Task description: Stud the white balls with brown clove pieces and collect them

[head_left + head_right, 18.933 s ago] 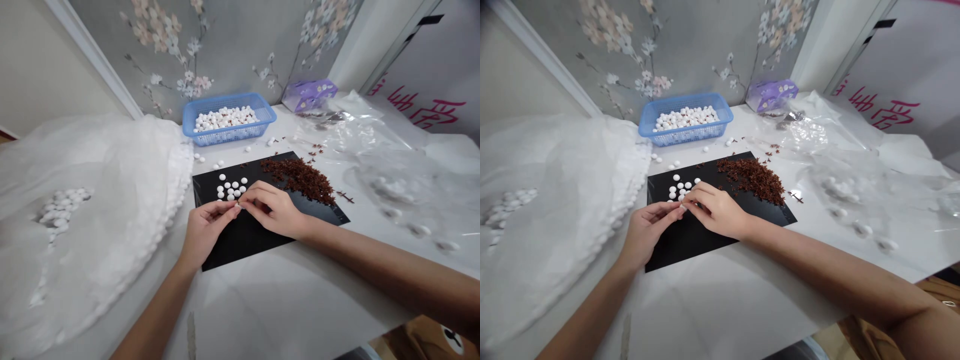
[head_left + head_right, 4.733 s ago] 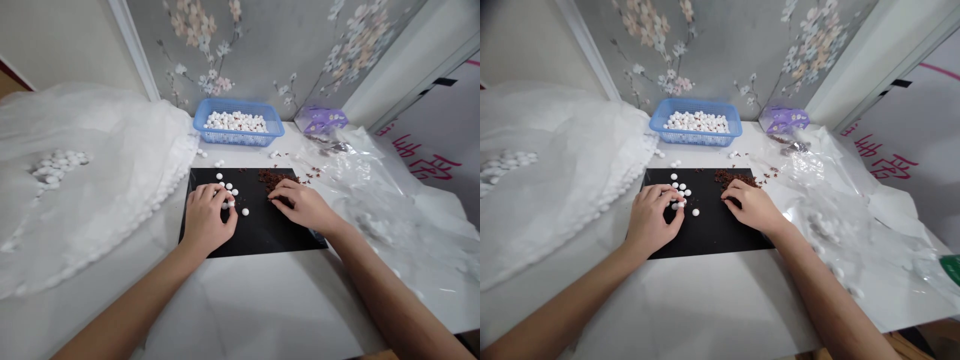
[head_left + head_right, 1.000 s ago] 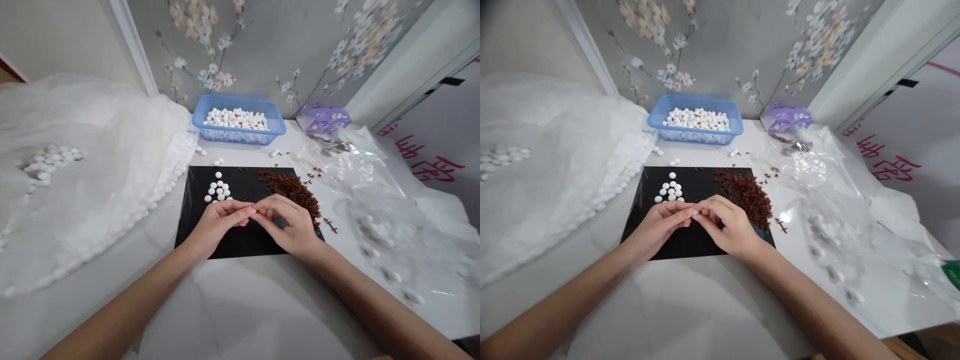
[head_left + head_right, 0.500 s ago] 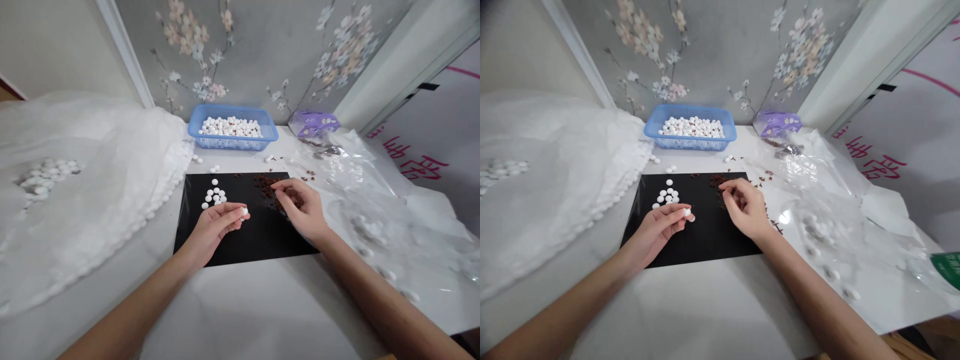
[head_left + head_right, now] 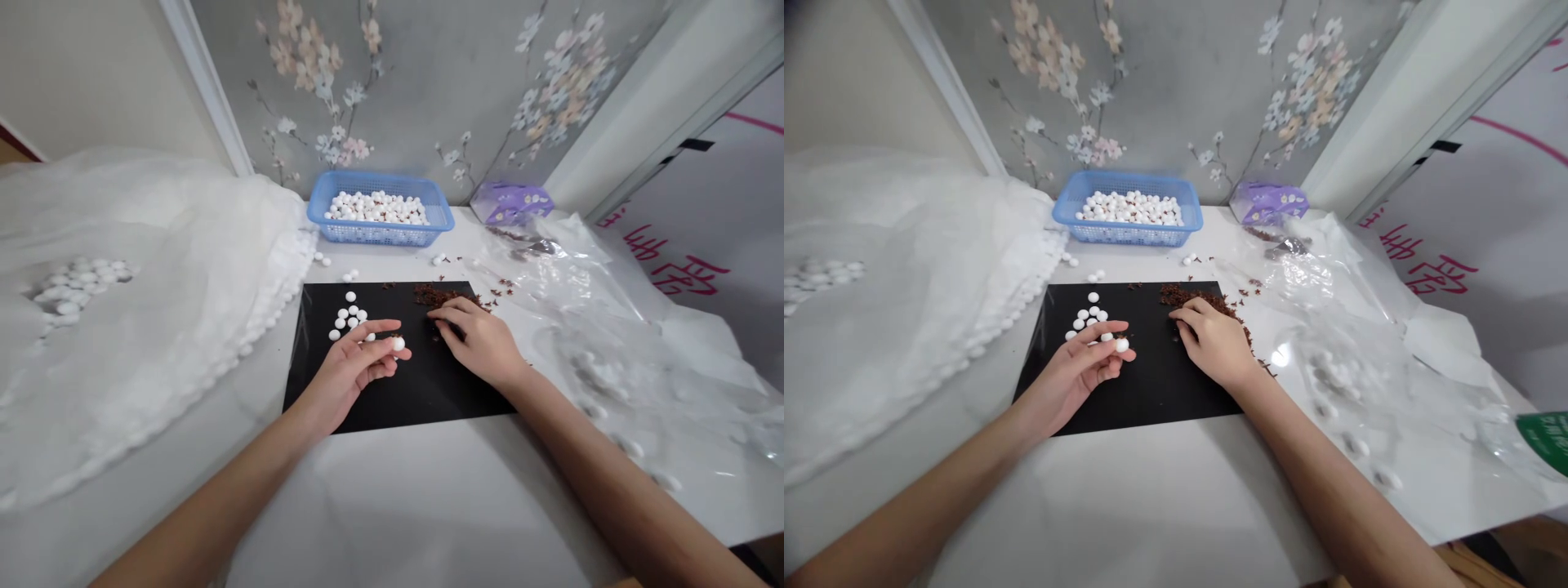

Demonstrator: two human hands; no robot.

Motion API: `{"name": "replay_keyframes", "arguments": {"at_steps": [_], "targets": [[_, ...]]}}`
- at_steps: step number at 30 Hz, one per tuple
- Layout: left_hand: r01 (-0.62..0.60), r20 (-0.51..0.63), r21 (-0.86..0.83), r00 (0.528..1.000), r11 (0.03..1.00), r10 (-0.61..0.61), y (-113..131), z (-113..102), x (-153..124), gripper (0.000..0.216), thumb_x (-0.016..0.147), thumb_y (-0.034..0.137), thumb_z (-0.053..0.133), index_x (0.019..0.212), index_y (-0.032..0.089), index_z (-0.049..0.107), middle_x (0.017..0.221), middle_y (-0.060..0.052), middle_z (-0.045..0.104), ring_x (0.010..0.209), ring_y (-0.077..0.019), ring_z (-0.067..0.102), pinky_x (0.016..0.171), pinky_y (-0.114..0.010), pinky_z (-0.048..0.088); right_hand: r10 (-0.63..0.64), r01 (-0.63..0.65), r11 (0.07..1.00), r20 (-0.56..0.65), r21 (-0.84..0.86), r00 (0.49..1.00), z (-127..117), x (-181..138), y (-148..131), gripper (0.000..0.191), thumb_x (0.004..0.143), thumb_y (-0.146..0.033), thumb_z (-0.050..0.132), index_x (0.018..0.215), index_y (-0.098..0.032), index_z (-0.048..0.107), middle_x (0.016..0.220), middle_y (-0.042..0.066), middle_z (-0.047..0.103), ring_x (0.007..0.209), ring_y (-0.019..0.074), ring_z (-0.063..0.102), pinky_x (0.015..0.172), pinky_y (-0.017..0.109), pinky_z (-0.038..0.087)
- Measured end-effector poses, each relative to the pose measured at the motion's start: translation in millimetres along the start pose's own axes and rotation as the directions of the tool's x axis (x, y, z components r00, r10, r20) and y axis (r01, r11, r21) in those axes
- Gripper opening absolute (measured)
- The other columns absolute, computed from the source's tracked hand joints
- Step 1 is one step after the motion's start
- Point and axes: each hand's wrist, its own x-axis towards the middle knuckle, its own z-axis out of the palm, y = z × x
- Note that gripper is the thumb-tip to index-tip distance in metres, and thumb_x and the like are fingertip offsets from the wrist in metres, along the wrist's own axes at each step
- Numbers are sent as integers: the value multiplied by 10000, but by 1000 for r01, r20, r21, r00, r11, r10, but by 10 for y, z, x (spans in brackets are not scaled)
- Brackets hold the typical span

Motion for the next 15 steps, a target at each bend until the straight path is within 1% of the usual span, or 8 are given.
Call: {"name": "replay_keyframes", "arguments": {"at_steps": [3, 5, 7, 9, 11, 12, 13, 15], "targets": [[-23, 2, 23, 1000, 999, 23, -17, 4, 7, 196, 778, 325, 631, 934, 209, 645, 774, -8, 699, 647, -75, 578, 709, -213, 457, 3, -3, 1000, 1, 2, 1000, 0, 13, 18, 204, 870, -197, 461, 953, -234, 644, 1012, 19, 639, 797, 158, 636, 602, 268, 471], [-40, -3, 77, 999, 996, 40, -29, 15, 8, 192, 774, 336, 632, 911, 203, 647, 776, -10, 693, 651, -83, 579, 715, -227, 459, 2, -2, 1000, 4, -2, 1000, 2, 16, 25, 192, 873, -197, 460, 937, -229, 638, 1001, 19, 641, 798, 160, 636, 598, 268, 465], [-73, 6, 182, 997, 981, 73, -44, 32, 2, 199, 775, 345, 629, 902, 194, 653, 786, -19, 689, 672, -96, 585, 719, -235, 458, 4, -4, 1000, 7, -15, 1000, 4, 17, 28, 185, 876, -197, 459, 932, -227, 632, 997, 17, 639, 800, 161, 633, 591, 266, 458], [-121, 48, 319, 993, 940, 111, -64, 53, -15, 204, 782, 351, 617, 895, 187, 659, 803, -28, 683, 717, -116, 599, 721, -240, 459, 10, -10, 1000, 13, -26, 1000, 1, 16, 26, 183, 877, -200, 457, 937, -223, 629, 997, 16, 636, 798, 162, 630, 585, 266, 454], [-184, 108, 464, 983, 867, 151, -90, 77, -44, 206, 799, 360, 591, 891, 188, 658, 805, -27, 673, 750, -136, 607, 698, -238, 457, 18, -18, 999, 25, -28, 1000, -6, 16, 22, 184, 873, -208, 463, 951, -218, 629, 1001, 22, 632, 792, 163, 629, 586, 269, 455], [-223, 136, 534, 975, 815, 178, -103, 88, -61, 208, 815, 364, 568, 894, 193, 657, 801, -24, 667, 753, -140, 605, 682, -237, 452, 24, -23, 999, 30, -27, 999, -10, 17, 20, 184, 869, -214, 468, 956, -215, 631, 1003, 27, 630, 784, 164, 629, 587, 272, 457], [-267, 162, 601, 964, 753, 213, -117, 99, -77, 212, 833, 365, 539, 903, 202, 655, 796, -21, 660, 748, -142, 599, 670, -237, 445, 31, -30, 999, 35, -25, 999, -13, 17, 18, 184, 866, -218, 473, 957, -212, 634, 1005, 31, 628, 774, 164, 628, 589, 274, 459], [-341, 215, 729, 938, 594, 273, -141, 117, -106, 231, 865, 358, 482, 936, 221, 654, 807, -20, 651, 737, -143, 585, 665, -245, 427, 38, -38, 999, 37, -18, 999, -16, 17, 18, 184, 864, -214, 474, 946, -212, 639, 1000, 33, 629, 770, 164, 628, 596, 277, 462]]}}
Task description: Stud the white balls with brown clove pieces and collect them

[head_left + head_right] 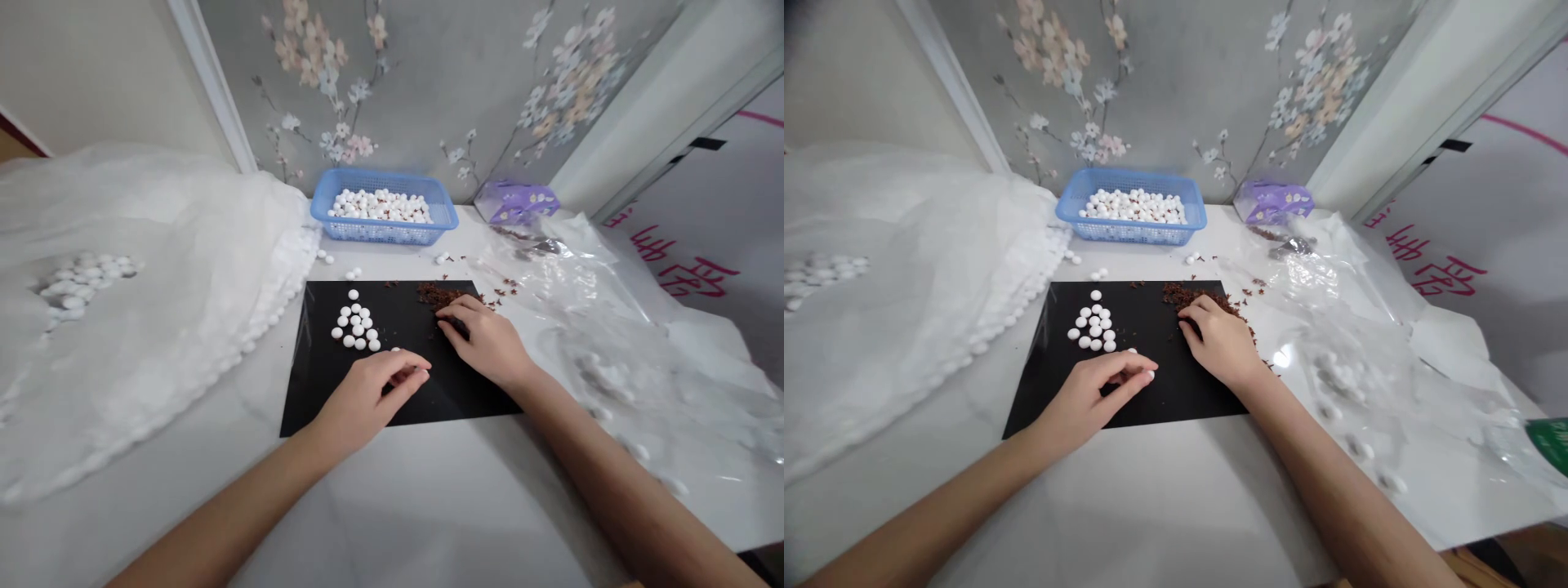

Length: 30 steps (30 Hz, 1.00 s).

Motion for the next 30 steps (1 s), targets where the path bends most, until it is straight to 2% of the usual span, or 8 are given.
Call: {"name": "replay_keyframes", "arguments": {"at_steps": [4, 8, 12, 15, 17, 22, 26, 30], "targets": [[-67, 21, 361, 998, 930, 64, -3, 21, -19, 231, 868, 343, 464, 932, 236, 658, 701, -11, 615, 681, -153, 553, 616, -255, 379, -15, 16, 999, -17, 29, 1000, 7, -3, 1, 187, 877, -207, 455, 912, -222, 638, 970, 26, 639, 796, 164, 625, 612, 266, 459], [-39, -24, 525, 998, 850, 60, -18, -8, -3, 227, 862, 344, 465, 933, 238, 653, 566, 10, 537, 622, -157, 523, 574, -256, 344, -35, 36, 999, -31, 31, 999, 15, -9, -17, 196, 889, -225, 440, 860, -219, 634, 917, 26, 648, 732, 151, 618, 584, 255, 443], [-15, -150, 598, 980, 802, 131, -50, -100, 18, 258, 872, 330, 446, 1016, 223, 631, 633, -3, 563, 646, -159, 538, 616, -259, 374, -52, 52, 998, -5, 19, 999, 5, -19, -45, 192, 874, -218, 452, 879, -214, 644, 938, 23, 654, 746, 154, 623, 586, 260, 450], [-24, -268, 685, 921, 728, 283, -105, -215, 55, 265, 876, 268, 433, 1029, 212, 642, 766, -51, 619, 783, -202, 542, 699, -289, 390, -51, 51, 999, 16, 9, 999, -17, -28, -57, 210, 842, -208, 480, 941, -222, 665, 992, 14, 658, 745, 152, 633, 598, 270, 466], [3, -305, 746, 891, 666, 337, -150, -288, 90, 278, 868, 227, 434, 1040, 198, 650, 879, -83, 632, 871, -237, 520, 738, -323, 388, -53, 52, 999, 23, 2, 998, -28, -32, -56, 236, 832, -192, 477, 961, -227, 672, 1004, 10, 659, 735, 151, 637, 598, 275, 471], [63, -294, 817, 900, 573, 321, -217, -348, 140, 268, 868, 224, 436, 994, 230, 672, 1011, -82, 631, 967, -264, 506, 796, -394, 364, -68, 67, 998, 14, 8, 998, -11, -34, -28, 252, 849, -160, 445, 917, -234, 676, 983, 1, 663, 708, 142, 634, 586, 271, 462], [63, -297, 812, 900, 580, 319, -210, -326, 134, 247, 866, 232, 445, 956, 234, 675, 1009, -77, 634, 963, -257, 520, 790, -392, 363, -86, 86, 996, -16, 14, 996, 5, -36, -36, 223, 860, -165, 448, 909, -227, 656, 979, 8, 653, 713, 133, 627, 576, 253, 451], [58, -310, 801, 892, 595, 330, -201, -319, 131, 192, 848, 250, 483, 862, 202, 668, 992, -72, 634, 959, -243, 531, 805, -379, 374, -67, 69, 997, -77, 19, 995, -16, -36, -84, 160, 870, -200, 446, 901, -202, 603, 1028, 26, 612, 619, 104, 590, 506, 238, 418]]}}
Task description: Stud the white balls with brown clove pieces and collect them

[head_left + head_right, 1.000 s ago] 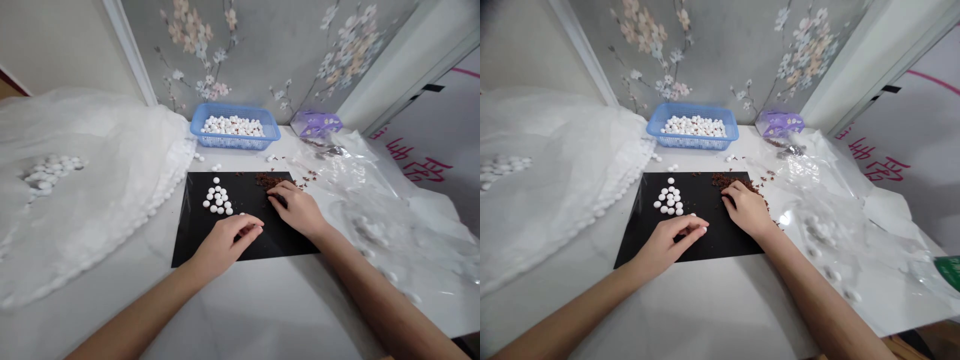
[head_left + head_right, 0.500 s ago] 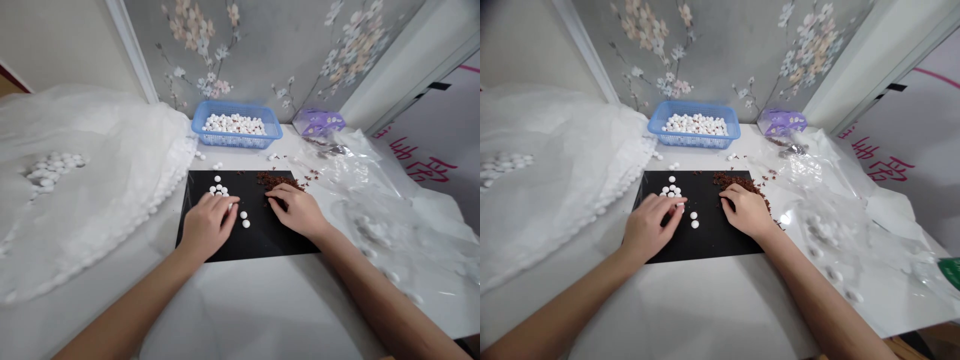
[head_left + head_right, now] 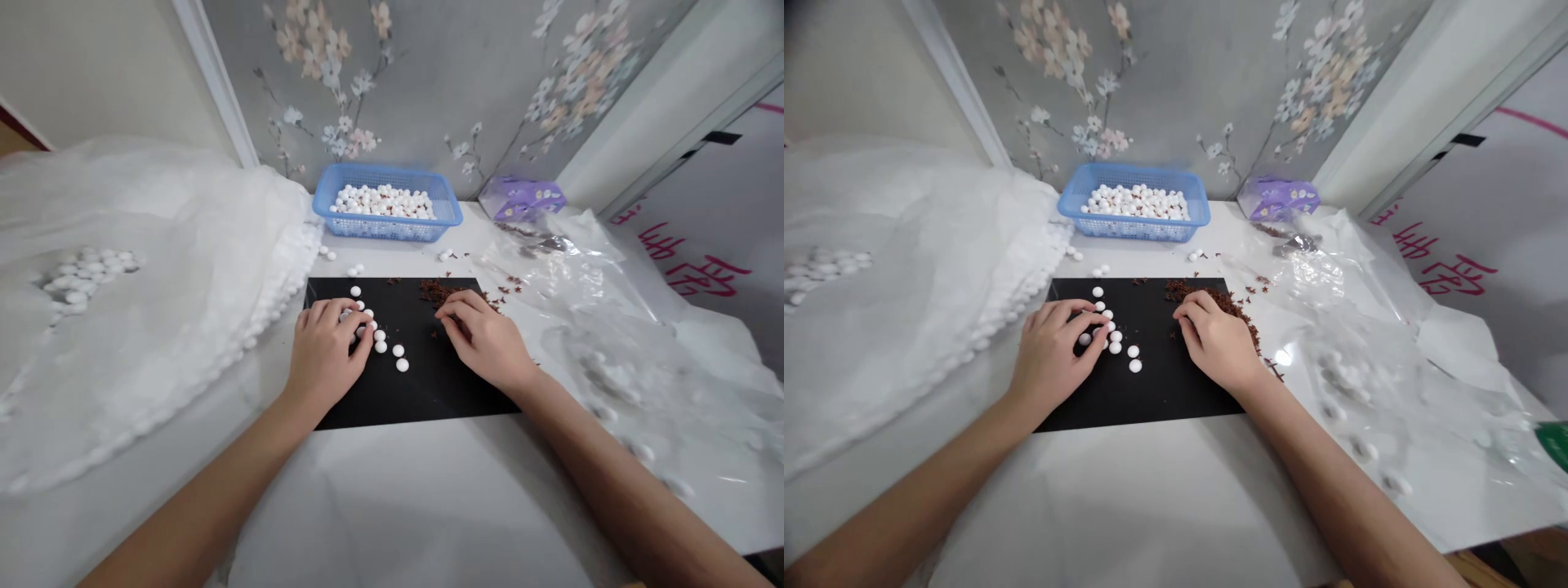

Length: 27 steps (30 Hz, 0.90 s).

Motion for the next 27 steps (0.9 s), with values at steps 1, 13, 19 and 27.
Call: {"name": "replay_keyframes", "arguments": {"at_steps": [1, 13, 19, 27], "targets": [[-4, -5, -5, 1000, 1000, 4, 0, 1, 0, 186, 845, 248, 488, 867, 198, 666, 996, -71, 633, 964, -239, 532, 813, -377, 377, 4, -4, 1000, -12, 9, 1000, -8, 1, -11, 149, 874, -209, 443, 907, -198, 588, 1040, 31, 603, 609, 100, 582, 502, 237, 415], [8, 14, -77, 1000, 997, -7, -27, 30, 14, 145, 835, 217, 507, 834, 212, 651, 1052, -48, 635, 1012, -228, 536, 857, -389, 386, 31, -36, 986, 33, 162, 999, -24, -7, -76, 98, 849, -192, 488, 904, -210, 567, 874, 6, 629, 554, 99, 519, 558, 242, 412], [5, -27, -106, 1000, 994, -8, -45, 41, 18, 134, 853, 237, 510, 869, 206, 639, 1028, -51, 634, 996, -216, 547, 860, -375, 402, 46, -48, 957, 15, 287, 999, -16, -7, -67, 84, 835, -173, 504, 870, -208, 572, 887, 12, 607, 565, 91, 500, 562, 239, 420], [2, -58, -263, 998, 965, -18, -47, 28, 4, 114, 857, 241, 516, 904, 191, 608, 890, -39, 672, 896, -181, 590, 768, -299, 478, 80, -60, 895, -27, 442, 996, -14, -1, -76, 89, 852, -203, 496, 854, -203, 586, 972, 42, 582, 613, 88, 519, 550, 232, 442]]}}
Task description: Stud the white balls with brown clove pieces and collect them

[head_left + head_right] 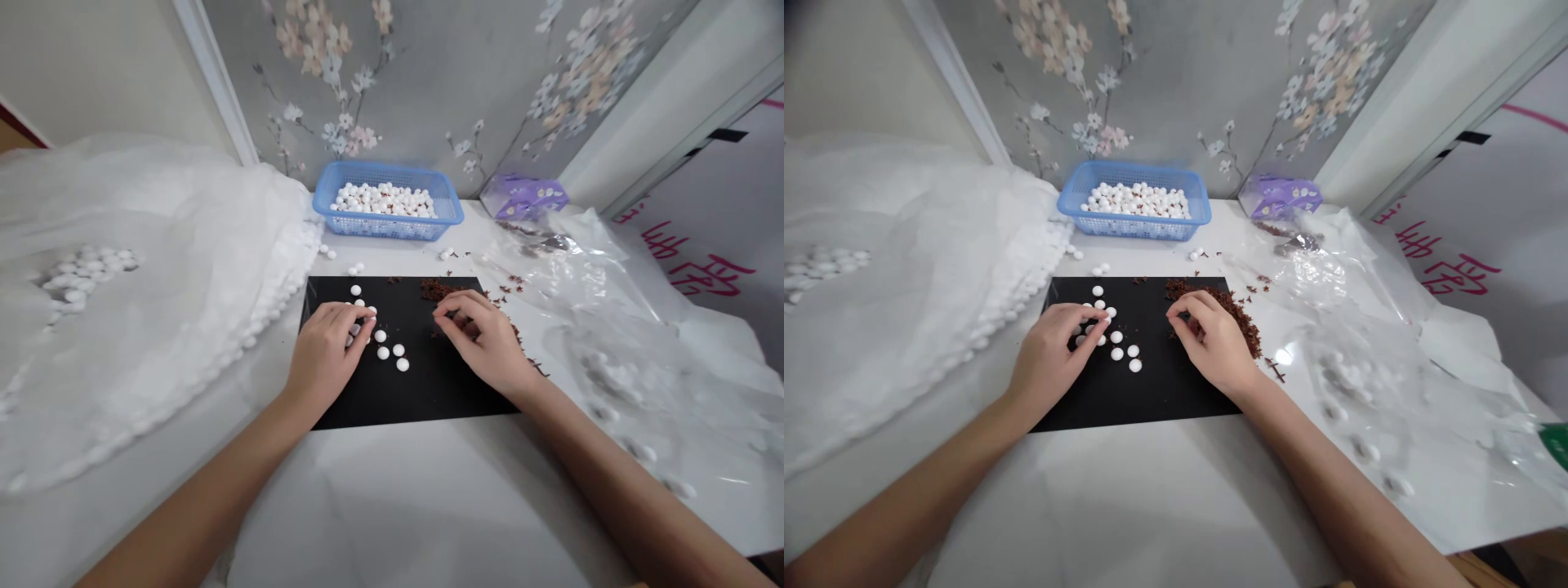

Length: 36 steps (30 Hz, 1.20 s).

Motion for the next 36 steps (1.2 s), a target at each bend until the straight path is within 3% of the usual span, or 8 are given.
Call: {"name": "replay_keyframes", "arguments": {"at_steps": [3, 6, 10, 14, 18, 23, 25, 36], "targets": [[36, -36, -108, 999, 993, -40, 45, 5, -13, 138, 845, 230, 533, 961, 204, 602, 937, -33, 663, 873, -166, 604, 750, -289, 491, 89, -86, 987, -18, 136, 996, 30, 0, 22, 69, 838, -229, 532, 854, -199, 591, 827, 24, 615, 650, 111, 567, 563, 230, 459], [142, 9, -405, 988, 903, -152, 133, 5, -15, 155, 812, 239, 585, 958, 205, 626, 973, -30, 648, 845, -143, 610, 699, -247, 506, 199, -193, 935, 8, 297, 980, 70, 0, 26, 106, 796, -271, 602, 855, -185, 623, 685, 4, 624, 604, 121, 597, 567, 242, 473], [408, 270, -718, 910, 564, -315, 257, 1, -19, 153, 813, 313, 593, 926, 216, 630, 944, -16, 663, 837, -130, 637, 702, -221, 513, 248, -255, 862, 74, 438, 966, 100, -9, -41, 165, 771, -315, 638, 841, -168, 667, 578, -5, 621, 542, 119, 593, 562, 251, 477], [559, 468, -766, 824, 318, -320, 322, 23, -43, 201, 785, 310, 634, 964, 224, 601, 852, 10, 686, 764, -109, 653, 705, -216, 514, 215, -282, 737, 182, 615, 960, 122, -33, -103, 153, 786, -296, 633, 884, -184, 666, 589, -24, 629, 459, 74, 534, 501, 215, 446], [578, 492, -754, 812, 312, -315, 318, 51, -61, 209, 704, 272, 717, 886, 195, 649, 858, 0, 689, 815, -116, 642, 767, -222, 504, 241, -368, 522, 281, 769, 929, 163, -44, -88, 175, 761, -304, 666, 896, -194, 646, 784, 5, 674, 368, 21, 433, 374, 183, 356], [582, 476, -743, 807, 332, -350, 281, 70, -65, 216, 732, 317, 685, 915, 205, 665, 793, -5, 693, 770, -136, 652, 742, -258, 511, 258, -410, 394, 330, 822, 908, 189, -36, -83, 114, 783, -298, 650, 827, -196, 625, 468, -88, 422, 360, 29, 308, 338, 149, 290], [596, 481, -734, 794, 325, -371, 277, 74, -62, 259, 717, 322, 697, 942, 199, 662, 813, -16, 700, 781, -149, 655, 754, -274, 512, 230, -440, 373, 378, 817, 897, 192, -37, -99, 122, 792, -304, 638, 830, -189, 622, 436, -99, 344, 367, 37, 275, 334, 147, 293], [621, 503, -724, 773, 300, -386, 276, 87, -61, 233, 685, 308, 728, 867, 171, 681, 824, -27, 709, 820, -157, 659, 809, -281, 498, 182, -452, 425, 415, 784, 891, 202, -64, -140, 149, 808, -311, 610, 816, -162, 613, 444, -89, 361, 386, 39, 288, 344, 147, 339]]}}
